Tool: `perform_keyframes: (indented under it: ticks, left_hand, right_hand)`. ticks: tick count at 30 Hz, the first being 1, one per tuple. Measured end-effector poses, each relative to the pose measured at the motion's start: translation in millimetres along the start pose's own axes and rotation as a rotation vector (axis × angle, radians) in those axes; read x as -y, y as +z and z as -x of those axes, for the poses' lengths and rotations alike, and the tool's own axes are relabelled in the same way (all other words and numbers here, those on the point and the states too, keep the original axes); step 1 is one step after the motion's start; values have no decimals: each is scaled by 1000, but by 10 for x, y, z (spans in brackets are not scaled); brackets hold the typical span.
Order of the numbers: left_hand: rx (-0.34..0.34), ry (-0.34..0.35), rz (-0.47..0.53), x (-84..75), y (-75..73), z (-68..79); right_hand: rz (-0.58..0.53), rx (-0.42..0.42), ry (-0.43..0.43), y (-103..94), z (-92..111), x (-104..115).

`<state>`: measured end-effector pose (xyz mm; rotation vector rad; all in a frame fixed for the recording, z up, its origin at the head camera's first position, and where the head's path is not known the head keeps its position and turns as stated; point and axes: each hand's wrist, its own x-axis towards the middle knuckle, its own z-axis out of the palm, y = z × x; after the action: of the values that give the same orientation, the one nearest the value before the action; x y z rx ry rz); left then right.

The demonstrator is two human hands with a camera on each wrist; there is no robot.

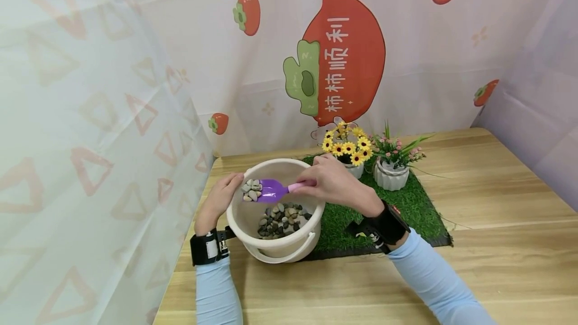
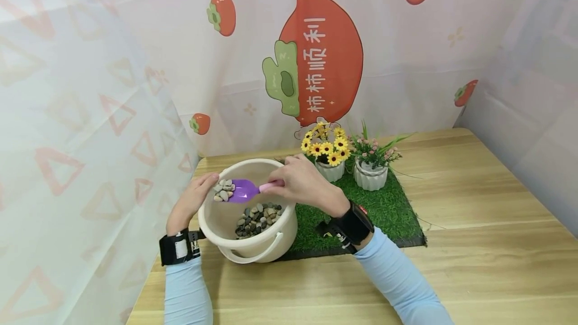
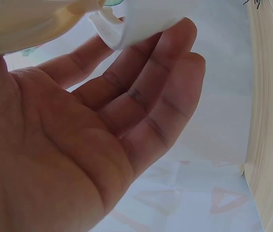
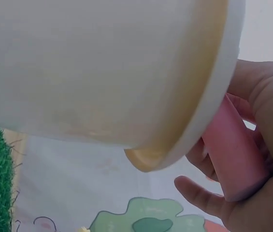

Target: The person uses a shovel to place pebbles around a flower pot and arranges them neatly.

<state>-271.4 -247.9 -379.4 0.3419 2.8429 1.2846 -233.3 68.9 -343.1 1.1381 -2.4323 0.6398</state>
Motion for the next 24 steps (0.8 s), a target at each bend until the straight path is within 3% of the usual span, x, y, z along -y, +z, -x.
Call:
perform_keyframes:
  ticks: [17,24]
  left_hand:
    - [29,-3,82,37,9,13]
    - [24,9,64,23,-3,-7]
  right_hand:
    - [-23,24,67,-109,52,-60]
    - [5,-28,105,-174,94,-102]
